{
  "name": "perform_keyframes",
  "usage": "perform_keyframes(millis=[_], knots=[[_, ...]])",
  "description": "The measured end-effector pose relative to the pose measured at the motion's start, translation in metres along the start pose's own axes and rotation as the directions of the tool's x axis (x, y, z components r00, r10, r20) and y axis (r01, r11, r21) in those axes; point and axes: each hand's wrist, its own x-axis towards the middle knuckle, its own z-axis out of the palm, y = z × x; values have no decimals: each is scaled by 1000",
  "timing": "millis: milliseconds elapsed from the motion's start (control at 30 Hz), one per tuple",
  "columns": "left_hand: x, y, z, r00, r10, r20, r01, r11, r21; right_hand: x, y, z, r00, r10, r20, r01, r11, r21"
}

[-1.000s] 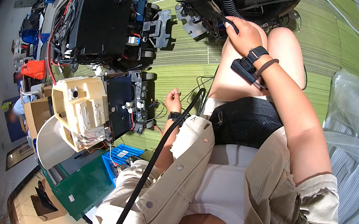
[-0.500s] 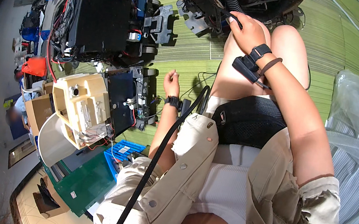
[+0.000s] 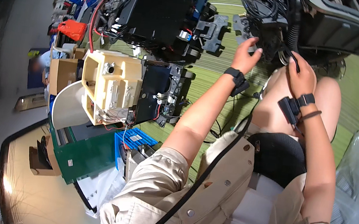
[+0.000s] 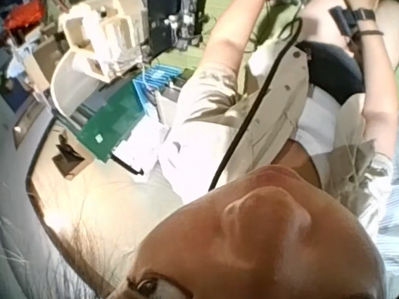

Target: Assembling or repairing the internal wiring and electronic components of a large piece of equipment.

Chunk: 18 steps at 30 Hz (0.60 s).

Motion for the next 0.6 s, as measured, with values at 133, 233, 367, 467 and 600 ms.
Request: perform_keyframes(millis=[133,233,367,467,600], knots=[[14,13,5,995,68,77,-71,997,30,1,2,1,999,25,23,-25,999,23],[12,21,5,984,-6,179,15,998,-53,1,3,1,999,26,22,-27,999,18],[4,26,7,980,-46,196,88,973,-214,2,4,2,998,50,24,-51,998,39],[-1,21,9,976,-62,209,106,972,-209,1,1,3,1000,18,14,-18,999,44],[-14,4,9,956,-174,237,244,921,-305,0,-4,0,990,-132,46,132,991,-3]])
